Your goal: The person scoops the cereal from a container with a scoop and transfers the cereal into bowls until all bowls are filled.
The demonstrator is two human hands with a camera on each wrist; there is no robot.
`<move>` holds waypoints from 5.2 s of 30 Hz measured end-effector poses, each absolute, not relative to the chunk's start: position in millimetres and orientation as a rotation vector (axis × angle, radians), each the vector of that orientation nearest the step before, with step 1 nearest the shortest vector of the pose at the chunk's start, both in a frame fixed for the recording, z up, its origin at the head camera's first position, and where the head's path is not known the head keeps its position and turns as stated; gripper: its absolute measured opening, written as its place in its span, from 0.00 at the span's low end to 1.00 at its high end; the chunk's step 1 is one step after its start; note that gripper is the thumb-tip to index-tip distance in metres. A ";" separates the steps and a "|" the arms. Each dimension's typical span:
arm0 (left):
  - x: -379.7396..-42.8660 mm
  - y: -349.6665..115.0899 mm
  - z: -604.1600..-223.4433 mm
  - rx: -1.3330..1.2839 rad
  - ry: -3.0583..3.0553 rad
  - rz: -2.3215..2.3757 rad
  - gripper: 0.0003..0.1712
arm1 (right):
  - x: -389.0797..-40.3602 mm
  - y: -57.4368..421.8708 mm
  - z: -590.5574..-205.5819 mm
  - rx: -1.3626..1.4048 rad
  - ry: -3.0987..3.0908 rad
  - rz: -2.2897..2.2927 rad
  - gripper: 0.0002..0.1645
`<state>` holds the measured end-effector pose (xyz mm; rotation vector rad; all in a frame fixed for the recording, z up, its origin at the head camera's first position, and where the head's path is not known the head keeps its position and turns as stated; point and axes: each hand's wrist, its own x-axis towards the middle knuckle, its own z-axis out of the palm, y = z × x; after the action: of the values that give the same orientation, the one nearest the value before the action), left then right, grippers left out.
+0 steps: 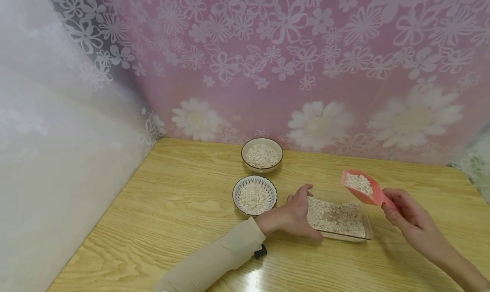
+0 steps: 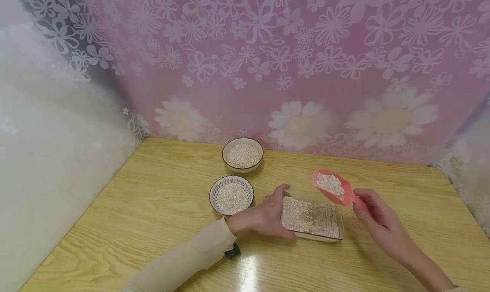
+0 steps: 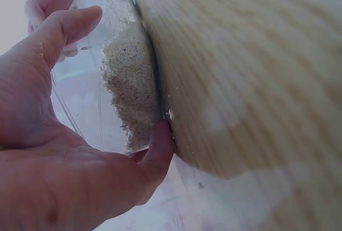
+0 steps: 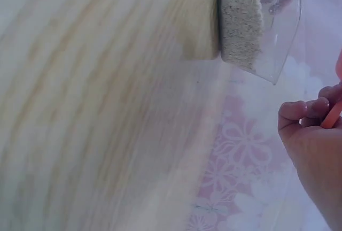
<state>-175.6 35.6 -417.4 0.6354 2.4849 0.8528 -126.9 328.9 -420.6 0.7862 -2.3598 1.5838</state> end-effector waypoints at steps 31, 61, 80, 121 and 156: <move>-191.1 -83.2 -383.5 0.885 2.474 1.242 0.59 | -143.3 287.0 -390.1 0.754 -2.432 1.330 0.21; -205.7 -128.3 -413.9 0.702 2.545 1.035 0.71 | -194.6 199.6 -354.0 1.038 -2.867 0.875 0.14; -215.6 -129.2 -423.2 0.749 2.483 1.011 0.70 | -215.2 140.5 -293.7 1.422 -2.870 0.373 0.06; -180.6 -88.6 -386.1 0.887 2.656 1.283 0.59 | -163.0 271.4 -341.0 0.892 -2.768 0.913 0.21; -165.8 34.7 -416.8 0.737 2.667 0.817 0.72 | -171.0 253.9 -303.5 0.928 -3.188 -0.066 0.15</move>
<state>-165.8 34.7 -416.8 0.7368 2.6675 0.8170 -171.0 253.9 -303.5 0.9282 -3.1879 -0.0657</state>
